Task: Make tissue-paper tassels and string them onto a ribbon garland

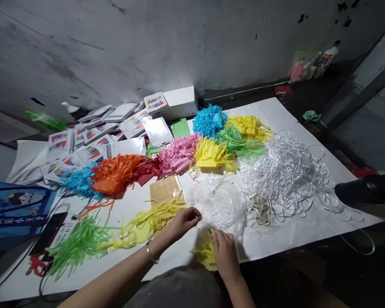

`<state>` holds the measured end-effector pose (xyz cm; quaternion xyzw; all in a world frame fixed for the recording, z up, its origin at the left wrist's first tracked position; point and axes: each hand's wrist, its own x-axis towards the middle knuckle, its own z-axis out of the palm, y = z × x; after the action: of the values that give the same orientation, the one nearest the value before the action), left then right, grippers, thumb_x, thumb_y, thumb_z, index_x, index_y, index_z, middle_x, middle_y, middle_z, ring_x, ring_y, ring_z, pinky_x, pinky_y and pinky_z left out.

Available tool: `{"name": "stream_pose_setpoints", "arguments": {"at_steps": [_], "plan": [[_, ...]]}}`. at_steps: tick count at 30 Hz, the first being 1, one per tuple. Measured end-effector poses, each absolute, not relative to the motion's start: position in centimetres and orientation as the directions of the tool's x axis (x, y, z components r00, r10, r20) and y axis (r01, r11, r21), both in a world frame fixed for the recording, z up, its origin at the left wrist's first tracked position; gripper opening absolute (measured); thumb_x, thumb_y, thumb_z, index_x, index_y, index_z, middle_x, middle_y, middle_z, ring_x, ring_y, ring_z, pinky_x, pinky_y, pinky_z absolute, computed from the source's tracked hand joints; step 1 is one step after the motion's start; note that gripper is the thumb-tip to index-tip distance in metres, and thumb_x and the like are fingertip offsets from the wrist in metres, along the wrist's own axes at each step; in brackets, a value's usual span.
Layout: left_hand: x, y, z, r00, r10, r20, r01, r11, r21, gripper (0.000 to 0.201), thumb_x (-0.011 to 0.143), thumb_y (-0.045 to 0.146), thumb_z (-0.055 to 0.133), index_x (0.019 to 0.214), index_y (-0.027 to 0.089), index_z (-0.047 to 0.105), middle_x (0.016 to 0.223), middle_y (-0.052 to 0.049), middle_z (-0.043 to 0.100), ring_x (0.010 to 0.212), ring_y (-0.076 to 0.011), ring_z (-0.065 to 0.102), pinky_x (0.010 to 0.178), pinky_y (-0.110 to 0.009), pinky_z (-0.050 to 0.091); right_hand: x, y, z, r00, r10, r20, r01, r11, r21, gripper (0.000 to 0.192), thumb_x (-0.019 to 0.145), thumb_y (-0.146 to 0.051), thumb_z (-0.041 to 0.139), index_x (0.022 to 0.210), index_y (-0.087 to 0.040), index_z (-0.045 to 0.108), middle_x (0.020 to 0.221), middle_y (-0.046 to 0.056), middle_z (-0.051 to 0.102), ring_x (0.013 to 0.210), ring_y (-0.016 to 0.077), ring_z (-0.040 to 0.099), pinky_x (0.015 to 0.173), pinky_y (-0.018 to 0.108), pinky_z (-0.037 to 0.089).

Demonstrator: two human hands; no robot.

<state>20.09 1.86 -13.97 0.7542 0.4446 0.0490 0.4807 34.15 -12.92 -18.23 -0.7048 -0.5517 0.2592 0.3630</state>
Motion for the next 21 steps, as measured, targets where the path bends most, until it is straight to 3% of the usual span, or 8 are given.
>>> {"name": "stream_pose_setpoints", "arguments": {"at_steps": [2,4,7,10,12,14,17,21], "plan": [[19.0,0.8,-12.1,0.600,0.686,-0.411,0.463,0.121,0.878,0.015,0.082,0.030,0.061,0.085,0.015,0.061,0.064,0.002,0.056,0.054,-0.0102,0.051,0.052,-0.021,0.041,34.2,-12.3,-16.3,0.235,0.971,0.043,0.583,-0.105,-0.806,0.032,0.101,-0.028,0.031,0.088,-0.021,0.060,0.082,0.003,0.068,0.079,0.0184,0.059,0.076,0.030,0.040],[17.9,-0.2,-10.6,0.604,0.661,-0.445,0.311,0.319,0.895,0.021,0.079,0.034,0.066,0.081,0.014,0.060,0.061,0.003,0.054,0.051,-0.0086,0.049,0.050,-0.020,0.041,33.4,-11.6,-13.9,0.167,0.983,0.073,0.572,-0.036,-0.820,0.029,0.101,-0.026,0.032,0.090,-0.022,0.059,0.083,0.002,0.066,0.081,0.0176,0.058,0.079,0.030,0.040],[16.4,-1.2,-9.8,0.589,0.686,-0.427,0.201,0.387,0.900,0.025,0.077,0.038,0.069,0.079,0.014,0.060,0.064,0.002,0.055,0.053,-0.0088,0.050,0.052,-0.021,0.043,31.6,-10.6,-11.7,0.109,0.987,0.120,0.563,0.038,-0.825,0.032,0.100,-0.027,0.031,0.085,-0.022,0.058,0.079,0.001,0.064,0.079,0.0176,0.057,0.081,0.031,0.039],[15.1,-1.5,-11.1,0.533,0.751,-0.391,0.241,0.308,0.920,0.023,0.078,0.037,0.068,0.080,0.015,0.060,0.068,0.001,0.056,0.057,-0.0105,0.052,0.054,-0.023,0.046,31.6,-10.2,-12.5,0.254,0.966,0.047,0.533,-0.099,-0.841,0.036,0.099,-0.037,0.033,0.081,-0.022,0.060,0.078,0.003,0.065,0.081,0.0195,0.059,0.079,0.030,0.041],[14.3,-1.7,-12.5,0.510,0.768,-0.387,0.321,0.247,0.914,0.018,0.079,0.033,0.065,0.081,0.015,0.062,0.068,0.001,0.058,0.058,-0.0118,0.054,0.055,-0.023,0.046,33.1,-10.6,-14.1,0.405,0.911,-0.078,0.479,-0.284,-0.830,0.040,0.097,-0.045,0.032,0.083,-0.021,0.061,0.079,0.004,0.067,0.080,0.0201,0.061,0.073,0.027,0.044],[13.8,-1.9,-14.0,0.513,0.775,-0.370,0.403,0.164,0.900,0.011,0.080,0.027,0.061,0.083,0.016,0.064,0.070,0.000,0.061,0.063,-0.0137,0.057,0.058,-0.024,0.046,35.0,-11.3,-15.8,0.440,0.867,-0.233,0.483,-0.447,-0.753,0.047,0.097,-0.047,0.024,0.090,-0.018,0.061,0.081,0.006,0.068,0.078,0.0194,0.062,0.069,0.025,0.044],[13.9,-2.1,-15.7,0.544,0.784,-0.299,0.483,-0.001,0.876,0.010,0.081,0.020,0.058,0.084,0.017,0.067,0.079,-0.003,0.067,0.075,-0.0171,0.061,0.068,-0.026,0.047,36.3,-13.3,-17.4,0.229,0.862,-0.452,0.652,-0.481,-0.587,0.046,0.097,-0.034,0.023,0.089,-0.016,0.064,0.081,0.006,0.069,0.078,0.0183,0.063,0.067,0.024,0.042],[15.8,-1.3,-16.6,0.614,0.761,-0.211,0.525,-0.194,0.829,0.015,0.085,0.018,0.055,0.090,0.017,0.068,0.090,-0.007,0.069,0.081,-0.0184,0.062,0.073,-0.028,0.048,33.6,-16.2,-18.4,0.001,0.809,-0.588,0.742,-0.394,-0.542,0.027,0.079,-0.013,0.048,0.057,-0.016,0.063,0.058,0.002,0.067,0.059,0.0147,0.060,0.052,0.023,0.030]]}}
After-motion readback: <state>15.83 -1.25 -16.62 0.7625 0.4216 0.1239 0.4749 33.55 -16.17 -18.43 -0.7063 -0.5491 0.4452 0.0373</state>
